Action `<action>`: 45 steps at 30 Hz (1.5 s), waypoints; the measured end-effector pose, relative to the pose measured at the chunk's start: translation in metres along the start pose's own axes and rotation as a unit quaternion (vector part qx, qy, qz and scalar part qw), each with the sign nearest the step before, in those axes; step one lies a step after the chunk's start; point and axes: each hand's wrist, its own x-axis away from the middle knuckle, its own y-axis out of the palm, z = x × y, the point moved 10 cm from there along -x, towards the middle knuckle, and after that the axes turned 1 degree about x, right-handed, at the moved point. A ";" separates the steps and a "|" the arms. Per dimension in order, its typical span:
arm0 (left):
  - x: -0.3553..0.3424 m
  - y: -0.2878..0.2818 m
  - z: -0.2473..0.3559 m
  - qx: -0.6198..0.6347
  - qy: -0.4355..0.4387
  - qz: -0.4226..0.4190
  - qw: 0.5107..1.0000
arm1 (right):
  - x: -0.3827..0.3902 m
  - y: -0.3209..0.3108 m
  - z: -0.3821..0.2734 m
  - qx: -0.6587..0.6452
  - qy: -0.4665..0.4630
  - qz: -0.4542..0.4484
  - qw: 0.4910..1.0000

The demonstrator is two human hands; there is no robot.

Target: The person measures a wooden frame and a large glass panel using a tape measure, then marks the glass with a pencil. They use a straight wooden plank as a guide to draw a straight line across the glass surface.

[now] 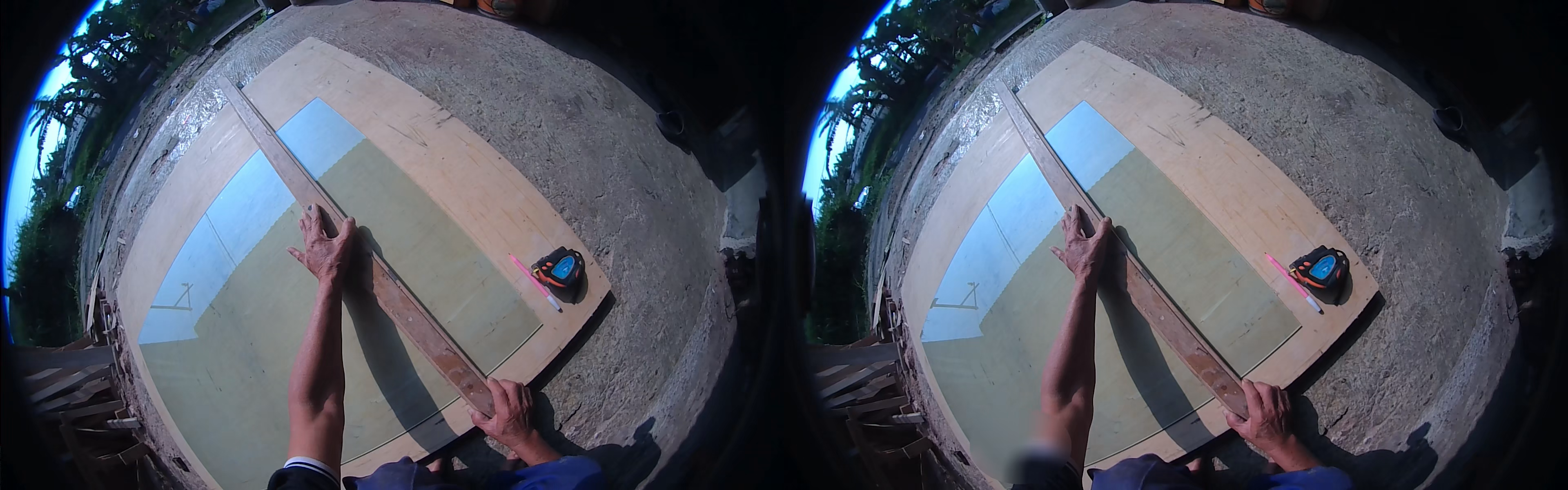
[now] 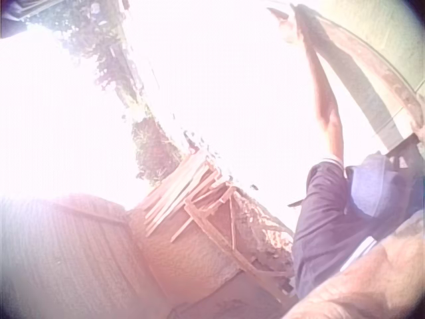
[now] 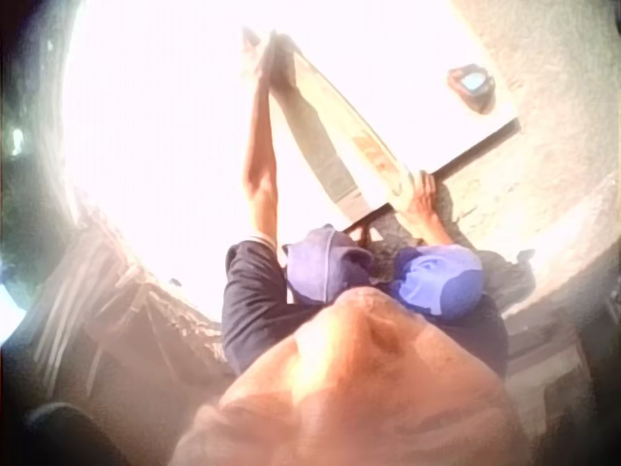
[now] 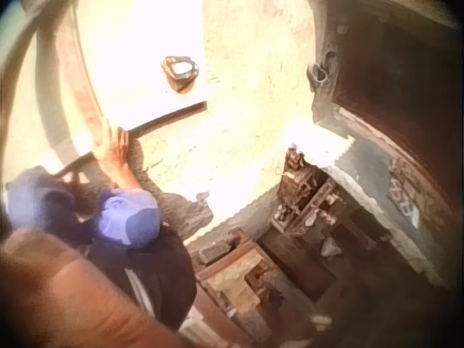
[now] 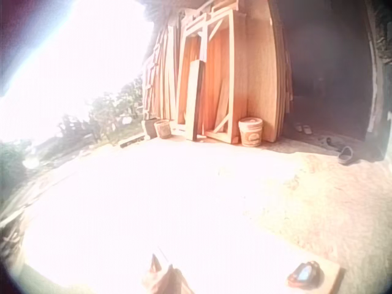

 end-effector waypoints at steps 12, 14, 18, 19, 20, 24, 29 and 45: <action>-0.001 0.003 -0.003 -0.008 0.013 0.002 1.000 | 0.001 0.002 0.001 0.007 -0.003 -0.001 1.000; -0.001 0.002 -0.003 -0.011 0.010 0.004 1.000 | 0.001 0.002 0.001 0.007 -0.002 -0.001 1.000; -0.001 0.002 -0.001 -0.007 0.009 0.006 1.000 | 0.000 0.000 0.000 0.004 -0.002 0.003 1.000; -0.001 0.002 -0.001 -0.006 0.011 0.005 1.000 | 0.000 0.000 0.000 -0.003 0.001 0.000 1.000; -0.001 0.002 -0.001 -0.003 0.010 0.002 1.000 | -0.001 -0.002 -0.001 0.002 -0.003 0.005 1.000; -0.001 0.001 0.000 0.003 0.007 0.001 1.000 | 0.000 -0.002 -0.001 -0.002 -0.002 0.005 1.000; -0.001 0.002 0.000 0.001 0.010 0.003 1.000 | 0.002 0.001 0.001 -0.004 -0.002 0.006 1.000; -0.004 0.002 0.004 -0.035 0.051 0.017 0.998 | -0.001 -0.004 0.003 -0.027 0.028 0.002 0.999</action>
